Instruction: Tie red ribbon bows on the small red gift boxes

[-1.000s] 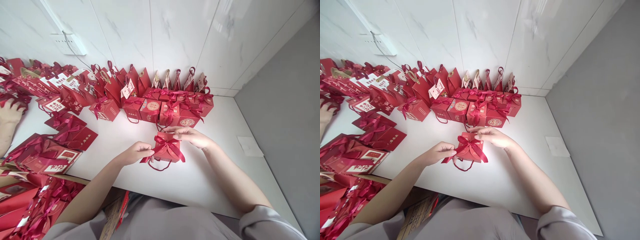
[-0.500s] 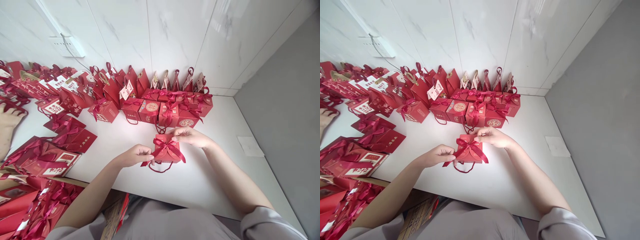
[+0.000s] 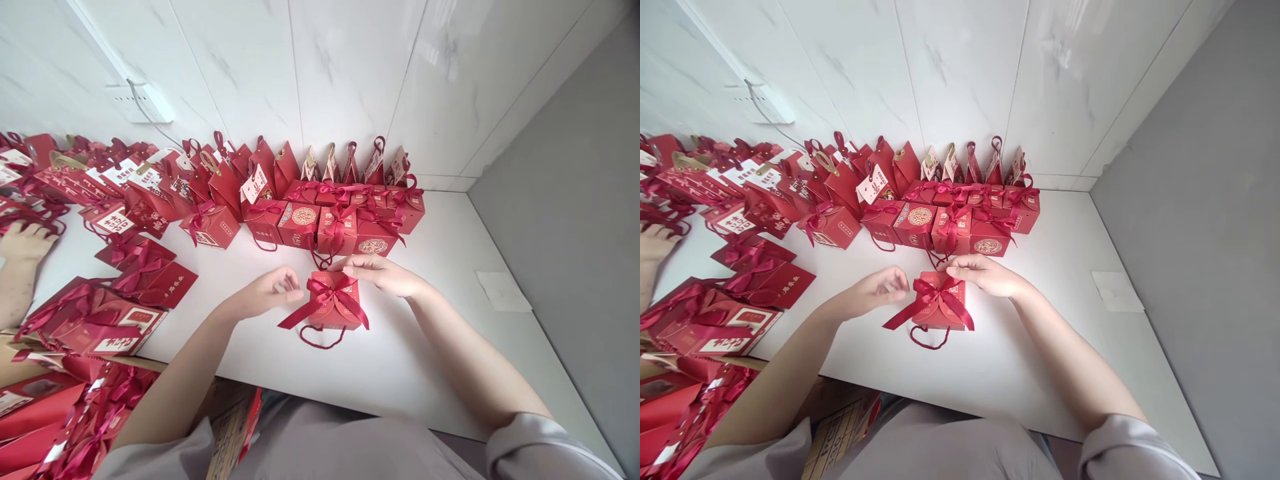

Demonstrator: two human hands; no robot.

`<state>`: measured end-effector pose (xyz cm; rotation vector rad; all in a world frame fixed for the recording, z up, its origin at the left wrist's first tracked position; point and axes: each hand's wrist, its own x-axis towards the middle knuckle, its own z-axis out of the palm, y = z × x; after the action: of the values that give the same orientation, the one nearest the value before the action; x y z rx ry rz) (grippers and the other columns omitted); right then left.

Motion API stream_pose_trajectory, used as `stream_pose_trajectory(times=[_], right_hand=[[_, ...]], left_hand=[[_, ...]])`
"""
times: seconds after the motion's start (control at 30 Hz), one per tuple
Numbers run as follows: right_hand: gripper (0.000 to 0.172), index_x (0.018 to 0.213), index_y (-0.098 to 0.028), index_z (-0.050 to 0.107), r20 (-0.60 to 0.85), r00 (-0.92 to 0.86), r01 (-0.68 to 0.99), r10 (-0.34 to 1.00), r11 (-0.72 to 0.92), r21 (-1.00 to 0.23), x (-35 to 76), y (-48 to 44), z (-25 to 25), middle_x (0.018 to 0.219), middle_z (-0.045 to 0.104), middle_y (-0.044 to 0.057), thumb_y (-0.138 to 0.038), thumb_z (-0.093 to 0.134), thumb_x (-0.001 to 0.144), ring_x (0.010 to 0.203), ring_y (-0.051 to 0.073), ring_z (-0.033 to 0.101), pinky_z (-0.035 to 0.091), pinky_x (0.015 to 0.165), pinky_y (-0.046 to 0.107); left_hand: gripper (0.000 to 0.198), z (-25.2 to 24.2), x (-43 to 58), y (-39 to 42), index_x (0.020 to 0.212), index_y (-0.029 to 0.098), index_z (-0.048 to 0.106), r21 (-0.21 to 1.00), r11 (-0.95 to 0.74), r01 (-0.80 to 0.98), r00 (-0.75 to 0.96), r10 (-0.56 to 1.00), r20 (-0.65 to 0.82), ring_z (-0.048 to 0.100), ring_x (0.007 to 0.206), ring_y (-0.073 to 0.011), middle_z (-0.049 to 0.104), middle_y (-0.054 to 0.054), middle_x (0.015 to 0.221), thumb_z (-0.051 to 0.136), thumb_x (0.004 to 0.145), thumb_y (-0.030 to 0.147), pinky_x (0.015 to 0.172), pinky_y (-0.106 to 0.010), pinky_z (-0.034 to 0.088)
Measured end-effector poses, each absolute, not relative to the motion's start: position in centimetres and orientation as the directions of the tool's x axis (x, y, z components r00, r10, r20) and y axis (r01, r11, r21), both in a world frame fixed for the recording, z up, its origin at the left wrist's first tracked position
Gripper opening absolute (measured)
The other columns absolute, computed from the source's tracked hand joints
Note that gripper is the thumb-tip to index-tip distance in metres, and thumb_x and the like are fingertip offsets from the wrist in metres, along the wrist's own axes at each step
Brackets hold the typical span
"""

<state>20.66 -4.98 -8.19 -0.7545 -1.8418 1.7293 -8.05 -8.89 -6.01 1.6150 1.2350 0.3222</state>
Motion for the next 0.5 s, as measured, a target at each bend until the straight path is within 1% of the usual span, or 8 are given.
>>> stream_pose_trajectory(times=[0.03, 0.07, 0.1, 0.13, 0.2, 0.3, 0.4, 0.5], right_hand=[[0.035, 0.083, -0.021, 0.069, -0.014, -0.715, 0.067, 0.699, 0.049, -0.997, 20.6, -5.1, -8.1, 0.128, 0.065, 0.007, -0.053, 0.06, 0.091, 0.126, 0.028, 0.055, 0.037, 0.109, 0.044], [0.034, 0.08, -0.021, 0.067, -0.01, -0.708, 0.075, 0.706, 0.061, -0.995, 20.6, -5.1, -8.0, 0.129, 0.065, 0.007, -0.052, 0.062, 0.09, 0.127, 0.028, 0.053, 0.037, 0.108, 0.044], [0.033, 0.077, -0.021, 0.066, 0.001, -0.704, 0.076, 0.71, 0.077, -0.994, 20.6, -5.2, -7.9, 0.13, 0.064, 0.006, -0.051, 0.064, 0.089, 0.128, 0.028, 0.053, 0.038, 0.108, 0.044], [0.032, 0.075, -0.02, 0.064, 0.018, -0.704, 0.067, 0.71, 0.091, -0.994, 20.6, -5.2, -8.0, 0.13, 0.063, 0.007, -0.049, 0.066, 0.088, 0.128, 0.028, 0.053, 0.039, 0.107, 0.044], [0.03, 0.074, -0.02, 0.062, 0.058, -0.713, 0.027, 0.699, 0.11, -0.994, 20.5, -5.1, -8.1, 0.13, 0.063, 0.007, -0.046, 0.067, 0.088, 0.124, 0.027, 0.055, 0.041, 0.104, 0.044], [0.027, 0.078, -0.019, 0.06, 0.085, -0.727, -0.023, 0.681, 0.1, -0.995, 20.4, -5.0, -8.4, 0.125, 0.066, 0.008, -0.042, 0.064, 0.091, 0.115, 0.024, 0.06, 0.045, 0.098, 0.041], [0.025, 0.08, -0.018, 0.06, 0.068, -0.745, -0.025, 0.663, 0.073, -0.997, 20.4, -4.9, -8.6, 0.117, 0.069, 0.008, -0.041, 0.063, 0.092, 0.107, 0.022, 0.063, 0.047, 0.094, 0.04], [0.025, 0.078, -0.018, 0.058, 0.038, -0.751, -0.007, 0.659, 0.049, -0.999, 20.4, -4.8, -8.9, 0.116, 0.069, 0.008, -0.039, 0.065, 0.089, 0.104, 0.022, 0.064, 0.048, 0.091, 0.039]], left_hand=[[0.03, -5.5, -7.6, -8.6, 0.094, 0.021, 0.06, 0.815, 0.012, 0.579, 0.345, 0.902, -0.259, 0.059, 0.093, -0.0194, 0.064, -0.002, 0.099, 0.063, 0.086, 0.05, 0.079, -0.031, 0.045], [0.029, -5.1, -6.9, -8.4, 0.096, 0.023, 0.061, 0.8, -0.042, 0.598, 0.29, 0.942, -0.167, 0.059, 0.101, -0.0209, 0.063, -0.003, 0.105, 0.063, 0.086, 0.049, 0.083, -0.032, 0.045], [0.027, -4.8, -6.1, -8.2, 0.096, 0.024, 0.064, 0.788, -0.101, 0.608, 0.281, 0.955, -0.094, 0.058, 0.107, -0.022, 0.062, -0.003, 0.109, 0.064, 0.086, 0.048, 0.088, -0.034, 0.045], [0.024, -4.6, -5.3, -8.0, 0.095, 0.024, 0.066, 0.78, -0.166, 0.603, 0.31, 0.95, -0.037, 0.057, 0.111, -0.0226, 0.061, -0.003, 0.113, 0.065, 0.085, 0.046, 0.092, -0.036, 0.045], [0.019, -4.9, -3.6, -7.8, 0.091, 0.025, 0.07, 0.771, -0.278, 0.573, 0.405, 0.914, 0.028, 0.055, 0.118, -0.0231, 0.058, -0.004, 0.12, 0.069, 0.083, 0.042, 0.102, -0.039, 0.042], [0.014, -5.9, -1.9, -7.8, 0.084, 0.023, 0.071, 0.774, -0.322, 0.546, 0.469, 0.883, 0.036, 0.052, 0.124, -0.0246, 0.056, -0.006, 0.124, 0.071, 0.08, 0.036, 0.108, -0.042, 0.04], [0.012, -6.9, -1.5, -8.0, 0.079, 0.021, 0.068, 0.797, -0.275, 0.538, 0.452, 0.892, 0.002, 0.051, 0.127, -0.0266, 0.055, -0.008, 0.126, 0.072, 0.079, 0.033, 0.108, -0.043, 0.042], [0.013, -7.4, -1.7, -8.2, 0.076, 0.02, 0.067, 0.807, -0.219, 0.548, 0.431, 0.901, -0.049, 0.053, 0.126, -0.0281, 0.056, -0.008, 0.127, 0.073, 0.077, 0.031, 0.111, -0.045, 0.039]])
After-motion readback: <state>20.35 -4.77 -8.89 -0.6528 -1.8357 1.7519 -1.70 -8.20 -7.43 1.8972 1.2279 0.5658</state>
